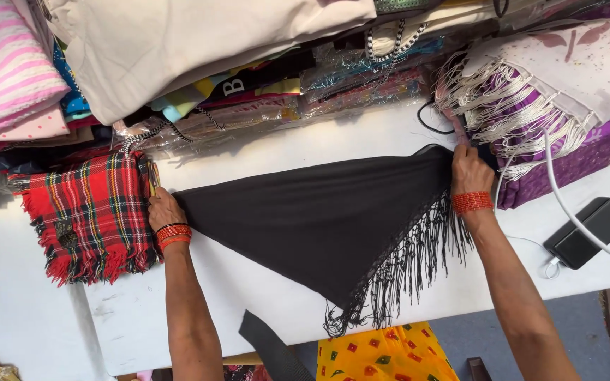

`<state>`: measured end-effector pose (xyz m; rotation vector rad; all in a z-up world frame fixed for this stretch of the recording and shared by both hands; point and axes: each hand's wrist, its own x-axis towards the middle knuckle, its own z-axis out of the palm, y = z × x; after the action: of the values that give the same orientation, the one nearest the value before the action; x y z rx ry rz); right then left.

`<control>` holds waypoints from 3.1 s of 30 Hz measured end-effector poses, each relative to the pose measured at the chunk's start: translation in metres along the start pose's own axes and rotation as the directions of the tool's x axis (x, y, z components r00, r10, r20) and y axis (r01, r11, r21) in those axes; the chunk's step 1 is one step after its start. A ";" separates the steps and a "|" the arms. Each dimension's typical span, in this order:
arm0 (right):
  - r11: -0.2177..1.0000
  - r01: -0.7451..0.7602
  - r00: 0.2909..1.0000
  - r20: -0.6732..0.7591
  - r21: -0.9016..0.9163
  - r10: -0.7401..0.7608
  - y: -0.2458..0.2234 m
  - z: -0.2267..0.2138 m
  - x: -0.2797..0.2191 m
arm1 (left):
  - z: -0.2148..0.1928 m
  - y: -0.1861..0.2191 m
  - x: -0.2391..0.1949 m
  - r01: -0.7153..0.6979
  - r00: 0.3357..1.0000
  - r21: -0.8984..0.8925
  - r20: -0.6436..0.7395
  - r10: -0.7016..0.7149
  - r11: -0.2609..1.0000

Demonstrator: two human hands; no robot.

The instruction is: The person folds a red plaid scarf on a white table, smoothing it out before stacking it. They then unfold and fold a black scarf with fringes, arranging it neatly on the table.

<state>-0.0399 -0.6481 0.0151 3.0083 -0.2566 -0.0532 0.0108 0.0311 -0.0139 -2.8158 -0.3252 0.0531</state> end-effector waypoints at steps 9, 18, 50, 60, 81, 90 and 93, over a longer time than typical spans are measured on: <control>0.999 -0.047 0.999 -0.010 0.019 0.047 -0.012 0.002 0.002 | -0.049 0.049 -0.043 0.007 0.984 -0.034 0.177 -0.001 0.999; 0.944 0.187 0.967 -0.221 0.273 -0.128 -0.043 -0.033 -0.101 | -0.104 0.183 -0.309 0.238 0.971 -0.782 0.207 -0.120 0.576; 0.942 0.177 0.979 0.049 0.284 -0.199 0.029 -0.009 -0.041 | -0.048 0.249 -0.428 0.663 0.743 -0.745 0.645 0.178 -0.067; 0.943 0.093 0.993 0.044 0.320 -0.113 0.029 -0.001 -0.035 | -0.048 0.232 -0.429 0.579 0.743 -0.776 0.629 0.228 0.251; 0.934 -0.046 0.999 0.024 0.354 0.040 0.019 0.009 -0.024 | 0.061 0.010 -0.122 0.480 0.857 -0.821 0.364 -0.364 0.309; 0.919 -0.130 0.991 0.053 0.371 0.119 0.012 -0.008 -0.024 | 0.081 0.011 -0.045 0.542 0.759 -0.787 0.308 -0.574 0.295; 0.911 -0.125 0.992 0.025 0.393 0.125 0.008 -0.014 -0.022 | 0.078 0.008 -0.034 0.704 0.588 -0.700 0.485 -0.647 0.115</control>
<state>-0.0622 -0.6510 0.0301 3.3818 -0.5183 0.0138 -0.0265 0.0389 -0.0901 -3.1363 -2.2532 -0.3384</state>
